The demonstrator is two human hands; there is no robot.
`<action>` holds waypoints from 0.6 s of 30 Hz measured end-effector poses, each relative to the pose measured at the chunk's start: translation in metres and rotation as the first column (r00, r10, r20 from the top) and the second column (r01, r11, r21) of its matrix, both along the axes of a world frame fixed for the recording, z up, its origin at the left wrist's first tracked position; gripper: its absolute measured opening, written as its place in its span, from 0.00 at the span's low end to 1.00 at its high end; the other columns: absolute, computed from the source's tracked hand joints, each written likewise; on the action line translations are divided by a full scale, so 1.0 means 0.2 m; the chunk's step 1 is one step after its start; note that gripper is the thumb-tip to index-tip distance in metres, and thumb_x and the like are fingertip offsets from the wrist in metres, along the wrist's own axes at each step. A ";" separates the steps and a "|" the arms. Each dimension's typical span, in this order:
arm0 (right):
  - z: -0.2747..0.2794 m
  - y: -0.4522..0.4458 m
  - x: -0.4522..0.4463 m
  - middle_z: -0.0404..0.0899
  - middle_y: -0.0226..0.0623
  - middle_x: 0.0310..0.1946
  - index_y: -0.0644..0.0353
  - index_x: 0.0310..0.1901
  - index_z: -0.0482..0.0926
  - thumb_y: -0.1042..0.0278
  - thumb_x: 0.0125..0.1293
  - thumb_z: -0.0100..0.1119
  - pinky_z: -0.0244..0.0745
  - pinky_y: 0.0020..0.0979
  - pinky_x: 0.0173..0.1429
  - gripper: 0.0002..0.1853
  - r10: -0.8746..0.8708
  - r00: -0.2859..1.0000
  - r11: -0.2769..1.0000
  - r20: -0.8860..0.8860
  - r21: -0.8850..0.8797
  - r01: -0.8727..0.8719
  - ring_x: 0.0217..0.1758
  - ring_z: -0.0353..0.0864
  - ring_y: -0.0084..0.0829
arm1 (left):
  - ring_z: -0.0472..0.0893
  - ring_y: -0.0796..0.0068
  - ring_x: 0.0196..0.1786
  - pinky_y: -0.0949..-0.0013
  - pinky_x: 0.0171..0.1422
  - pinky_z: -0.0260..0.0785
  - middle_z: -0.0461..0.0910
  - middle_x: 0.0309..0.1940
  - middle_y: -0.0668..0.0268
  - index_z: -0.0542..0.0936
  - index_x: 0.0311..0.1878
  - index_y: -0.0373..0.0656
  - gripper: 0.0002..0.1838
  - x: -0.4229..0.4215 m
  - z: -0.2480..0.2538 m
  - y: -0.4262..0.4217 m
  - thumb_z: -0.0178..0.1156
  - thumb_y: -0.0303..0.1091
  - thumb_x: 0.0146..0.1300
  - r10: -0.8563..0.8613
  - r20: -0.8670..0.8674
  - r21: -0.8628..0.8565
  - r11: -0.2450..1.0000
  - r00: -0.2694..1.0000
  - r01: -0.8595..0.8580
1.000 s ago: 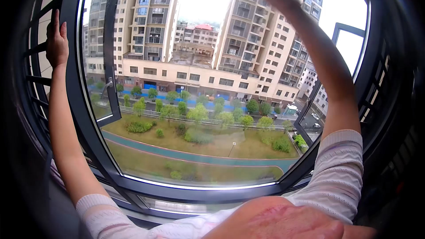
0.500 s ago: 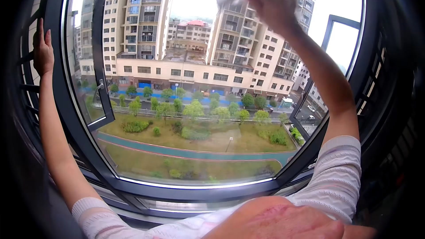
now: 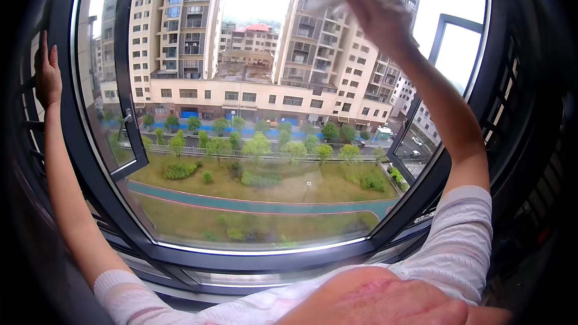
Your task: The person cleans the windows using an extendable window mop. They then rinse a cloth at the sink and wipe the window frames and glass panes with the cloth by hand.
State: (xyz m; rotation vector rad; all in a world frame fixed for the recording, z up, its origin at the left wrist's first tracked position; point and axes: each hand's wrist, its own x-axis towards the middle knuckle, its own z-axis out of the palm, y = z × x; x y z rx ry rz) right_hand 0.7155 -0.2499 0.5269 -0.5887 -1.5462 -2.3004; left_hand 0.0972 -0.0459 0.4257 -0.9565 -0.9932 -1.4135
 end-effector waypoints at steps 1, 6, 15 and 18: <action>0.22 -0.06 0.17 0.73 0.26 0.15 0.48 0.42 0.75 0.54 0.68 0.46 0.70 0.28 0.19 0.11 0.069 0.909 0.992 -0.411 -0.070 -0.107 0.14 0.71 0.23 | 0.73 0.61 0.57 0.64 0.53 0.73 0.71 0.57 0.63 0.58 0.68 0.63 0.23 -0.01 0.00 0.00 0.42 0.46 0.70 -0.004 0.001 0.008 1.000 1.000 0.004; 0.70 -0.10 0.41 0.80 0.43 0.37 0.66 0.46 0.74 0.61 0.71 0.37 0.74 0.36 0.41 0.18 0.140 0.654 0.990 -0.744 0.093 -0.106 0.36 0.79 0.38 | 0.73 0.61 0.57 0.64 0.52 0.73 0.71 0.57 0.63 0.57 0.68 0.63 0.23 0.00 0.00 -0.01 0.42 0.47 0.70 0.012 0.029 -0.008 1.000 1.000 -0.012; -0.48 0.36 -0.67 0.73 0.19 0.15 0.46 0.30 0.75 0.63 0.62 0.56 0.71 0.21 0.18 0.04 0.473 0.874 0.809 0.110 -0.447 -0.381 0.17 0.73 0.12 | 0.80 0.65 0.46 0.69 0.35 0.77 0.76 0.51 0.66 0.58 0.67 0.67 0.24 -0.03 -0.01 0.01 0.43 0.49 0.69 0.070 0.010 0.030 0.997 0.998 -0.070; 0.11 0.15 -0.51 0.73 0.23 0.14 0.44 0.32 0.76 0.53 0.65 0.53 0.66 0.20 0.14 0.09 -0.291 0.791 0.933 -0.537 -0.341 0.112 0.11 0.71 0.17 | 0.82 0.65 0.43 0.70 0.31 0.76 0.78 0.49 0.66 0.59 0.67 0.67 0.23 0.01 -0.03 -0.03 0.45 0.49 0.68 0.096 0.065 -0.055 0.994 0.993 -0.092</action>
